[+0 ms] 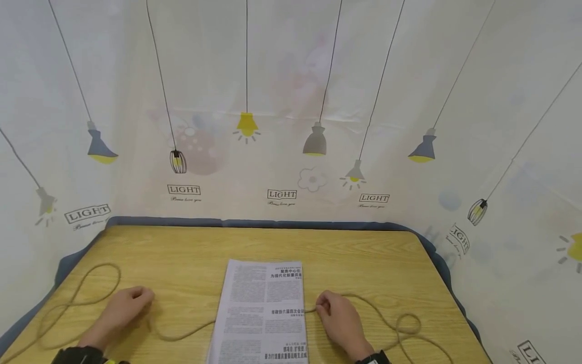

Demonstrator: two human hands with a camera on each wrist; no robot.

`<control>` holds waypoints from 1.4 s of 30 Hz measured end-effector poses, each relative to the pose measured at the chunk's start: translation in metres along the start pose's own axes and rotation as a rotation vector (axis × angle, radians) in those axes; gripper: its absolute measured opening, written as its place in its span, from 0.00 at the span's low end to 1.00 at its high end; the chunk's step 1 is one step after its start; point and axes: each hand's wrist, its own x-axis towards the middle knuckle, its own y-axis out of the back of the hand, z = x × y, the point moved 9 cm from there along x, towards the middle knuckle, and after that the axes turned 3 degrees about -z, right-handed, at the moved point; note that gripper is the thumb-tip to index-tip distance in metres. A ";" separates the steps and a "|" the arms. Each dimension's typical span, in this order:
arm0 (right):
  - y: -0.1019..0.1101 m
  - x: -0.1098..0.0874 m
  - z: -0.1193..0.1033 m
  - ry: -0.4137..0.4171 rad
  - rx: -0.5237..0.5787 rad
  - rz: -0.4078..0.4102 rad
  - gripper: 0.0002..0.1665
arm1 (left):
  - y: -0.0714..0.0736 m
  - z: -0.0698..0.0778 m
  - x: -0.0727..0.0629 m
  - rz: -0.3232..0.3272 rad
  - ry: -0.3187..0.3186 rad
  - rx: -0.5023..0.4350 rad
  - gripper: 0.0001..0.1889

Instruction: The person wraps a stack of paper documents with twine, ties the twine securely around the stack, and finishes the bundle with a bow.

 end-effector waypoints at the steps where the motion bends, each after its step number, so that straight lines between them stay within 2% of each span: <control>1: 0.001 0.000 0.000 0.005 0.007 0.003 0.03 | -0.003 0.000 0.001 -0.017 0.014 -0.058 0.13; 7: 0.005 -0.001 -0.001 0.029 0.085 0.039 0.05 | -0.015 0.000 0.008 -0.104 0.062 -0.344 0.24; 11: 0.009 -0.001 -0.001 0.033 0.111 0.068 0.05 | -0.023 0.001 0.009 -0.176 0.099 -0.566 0.29; 15: 0.010 -0.001 -0.002 0.037 0.113 0.082 0.05 | -0.029 0.008 0.006 -0.210 0.086 -0.738 0.27; 17: 0.010 -0.001 -0.003 0.044 0.118 0.083 0.05 | -0.030 0.014 0.004 -0.215 0.070 -0.784 0.24; 21: 0.009 -0.001 -0.004 0.059 0.128 0.078 0.05 | -0.028 0.027 0.001 -0.196 0.045 -0.771 0.20; 27: 0.007 0.000 -0.004 0.048 0.125 0.065 0.06 | -0.018 0.047 0.000 -0.102 -0.014 -0.560 0.26; 30: 0.007 0.001 -0.004 0.052 0.128 0.063 0.06 | -0.015 0.054 0.000 -0.085 -0.042 -0.505 0.32; 33: 0.007 0.001 -0.004 0.050 0.131 0.057 0.05 | -0.011 0.060 -0.001 -0.068 -0.069 -0.523 0.32; 35: 0.006 0.002 -0.004 0.046 0.129 0.052 0.04 | -0.005 0.065 -0.002 -0.043 -0.110 -0.547 0.30; 39: 0.008 0.002 -0.005 0.038 0.131 0.044 0.04 | 0.019 0.077 -0.006 0.007 -0.222 -0.635 0.25; 42: 0.008 0.002 -0.005 0.035 0.131 0.039 0.04 | 0.035 0.081 -0.008 0.006 -0.285 -0.743 0.21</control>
